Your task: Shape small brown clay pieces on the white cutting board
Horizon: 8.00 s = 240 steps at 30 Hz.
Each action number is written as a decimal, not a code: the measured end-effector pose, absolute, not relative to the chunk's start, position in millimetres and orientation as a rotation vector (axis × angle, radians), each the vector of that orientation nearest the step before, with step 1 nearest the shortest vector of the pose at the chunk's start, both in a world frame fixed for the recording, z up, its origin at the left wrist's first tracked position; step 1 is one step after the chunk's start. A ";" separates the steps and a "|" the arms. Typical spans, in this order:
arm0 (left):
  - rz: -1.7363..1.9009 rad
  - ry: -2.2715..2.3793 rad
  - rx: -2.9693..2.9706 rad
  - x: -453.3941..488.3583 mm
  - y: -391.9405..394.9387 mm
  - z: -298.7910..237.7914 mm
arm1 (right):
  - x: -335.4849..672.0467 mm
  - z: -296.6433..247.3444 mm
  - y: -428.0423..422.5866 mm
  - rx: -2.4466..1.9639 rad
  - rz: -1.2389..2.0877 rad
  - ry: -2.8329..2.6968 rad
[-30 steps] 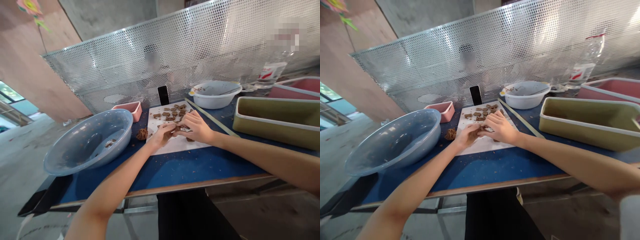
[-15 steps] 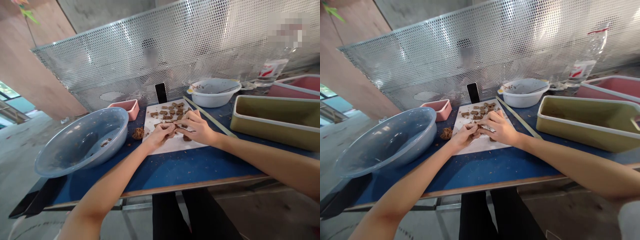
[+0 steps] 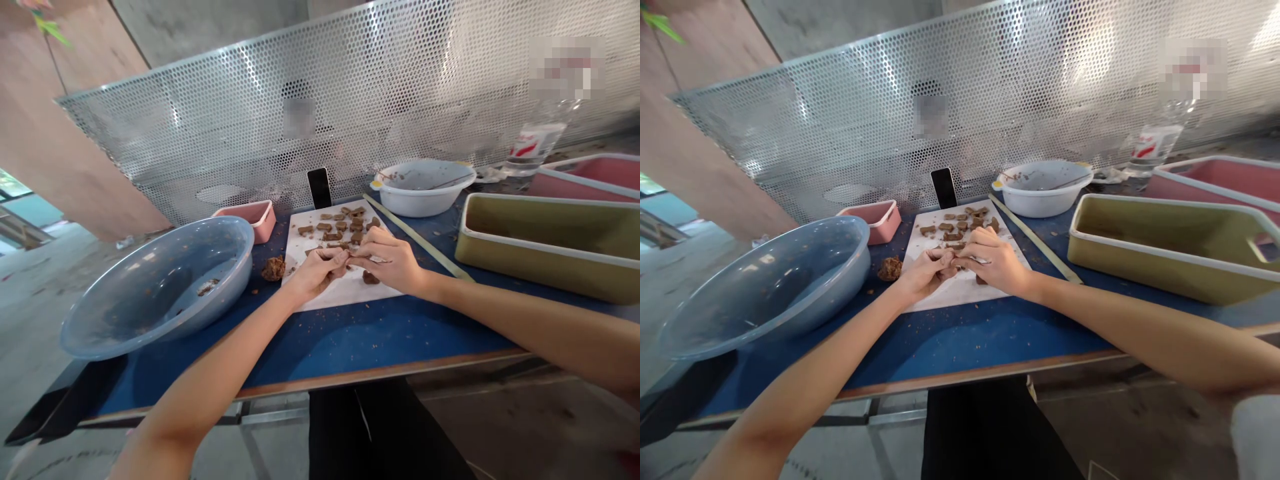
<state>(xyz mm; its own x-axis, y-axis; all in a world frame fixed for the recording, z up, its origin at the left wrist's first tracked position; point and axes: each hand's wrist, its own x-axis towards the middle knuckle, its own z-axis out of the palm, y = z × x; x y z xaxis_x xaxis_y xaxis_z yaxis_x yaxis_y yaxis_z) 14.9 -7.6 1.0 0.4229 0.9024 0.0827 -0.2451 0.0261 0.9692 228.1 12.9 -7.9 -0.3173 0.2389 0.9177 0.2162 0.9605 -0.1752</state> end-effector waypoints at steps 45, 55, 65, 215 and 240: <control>1.091 0.660 1.011 20.5 -8.8 -0.3 | 232.9 -5.9 12.7 -0.477 -0.216 -2.008; 1.047 0.658 1.109 17.4 -7.8 2.9 | 234.9 -16.0 18.9 -0.417 -0.165 -2.012; 1.151 0.714 1.093 21.6 -5.1 -6.6 | 231.5 -13.6 19.2 -0.544 -0.214 -2.038; 1.336 0.925 1.430 17.4 -2.9 -14.2 | 228.6 -14.3 20.8 -0.518 -0.054 -2.254; 1.330 0.914 1.440 16.1 -2.9 -14.4 | 232.0 -8.3 13.9 -0.517 -0.019 -2.217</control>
<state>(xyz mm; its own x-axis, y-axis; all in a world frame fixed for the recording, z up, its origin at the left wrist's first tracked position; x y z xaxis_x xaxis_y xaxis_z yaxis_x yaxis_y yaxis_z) 16.1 -2.9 -14.4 0.1326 0.9487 0.2871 -0.0713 -0.2798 0.9574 232.0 13.9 -8.3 -0.5638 0.3586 0.7440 0.3711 0.9148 -0.1597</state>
